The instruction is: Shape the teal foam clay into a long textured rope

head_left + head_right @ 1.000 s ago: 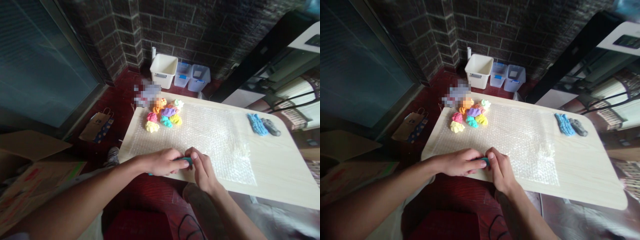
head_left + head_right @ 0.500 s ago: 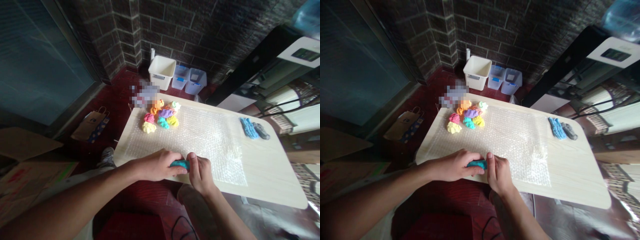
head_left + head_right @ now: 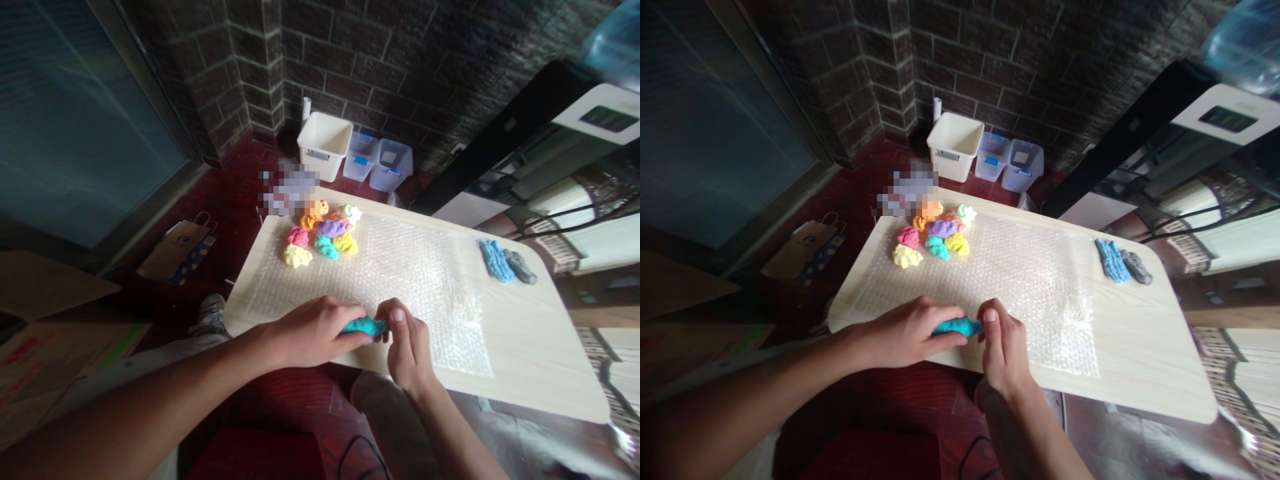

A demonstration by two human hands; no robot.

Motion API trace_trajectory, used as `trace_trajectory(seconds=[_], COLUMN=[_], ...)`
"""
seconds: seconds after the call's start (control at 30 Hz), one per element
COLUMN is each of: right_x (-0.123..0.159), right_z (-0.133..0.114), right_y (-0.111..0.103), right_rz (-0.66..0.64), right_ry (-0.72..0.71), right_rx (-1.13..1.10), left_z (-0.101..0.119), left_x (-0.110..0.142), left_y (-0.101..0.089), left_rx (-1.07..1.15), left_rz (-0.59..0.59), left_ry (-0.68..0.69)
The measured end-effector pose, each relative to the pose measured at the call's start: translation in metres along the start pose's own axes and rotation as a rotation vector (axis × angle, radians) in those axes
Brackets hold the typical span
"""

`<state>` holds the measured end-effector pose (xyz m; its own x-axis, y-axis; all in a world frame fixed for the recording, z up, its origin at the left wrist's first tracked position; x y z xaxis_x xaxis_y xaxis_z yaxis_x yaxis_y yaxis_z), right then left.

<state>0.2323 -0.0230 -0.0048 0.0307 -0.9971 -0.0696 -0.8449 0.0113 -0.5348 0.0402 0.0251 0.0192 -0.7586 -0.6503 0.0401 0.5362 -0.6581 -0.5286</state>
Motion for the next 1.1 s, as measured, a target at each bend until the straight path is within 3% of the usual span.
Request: trace_trajectory(seconds=[0.13, 0.23, 0.6, 0.67, 0.8, 0.9, 1.0, 1.1], right_x=[0.0, 0.0, -0.001, 0.0, -0.002, -0.005, -0.007, -0.009], right_z=[0.0, 0.0, -0.001, -0.004, -0.011, -0.012, -0.008, -0.001], right_y=[-0.003, 0.0, 0.013, 0.009, -0.001, -0.001, 0.006, 0.017], right_rz=[-0.014, 0.019, -0.013, -0.015, -0.087, -0.125, -0.072, 0.0], right_ry=[-0.143, -0.148, 0.236, 0.179, -0.111, -0.242, -0.238, -0.049], right_rx=[0.184, 0.227, 0.007, 0.008, 0.144, 0.247, 0.257, 0.138], left_z=[0.001, -0.001, -0.001, -0.001, -0.004, -0.005, -0.004, -0.004], left_x=[0.0, 0.001, 0.002, 0.001, 0.001, 0.001, 0.001, 0.0], left_y=[0.001, 0.003, 0.005, 0.004, 0.003, 0.005, 0.007, 0.008], left_rx=[0.005, -0.043, -0.384, -0.34, -0.156, -0.08, -0.088, -0.227], left_rz=[-0.018, -0.015, 0.022, 0.034, 0.053, 0.018, 0.016, 0.034], left_ry=[-0.006, 0.007, 0.07, 0.06, -0.006, -0.027, 0.003, 0.011])
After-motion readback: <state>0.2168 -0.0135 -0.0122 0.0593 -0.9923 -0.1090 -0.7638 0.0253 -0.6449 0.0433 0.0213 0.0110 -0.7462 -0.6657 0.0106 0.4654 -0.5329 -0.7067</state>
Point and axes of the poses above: each hand's wrist, its own x-axis away from the middle knuckle, its own y-axis out of the palm, z = x × y, the point moved 2 cm from there along -x, towards the middle knuckle
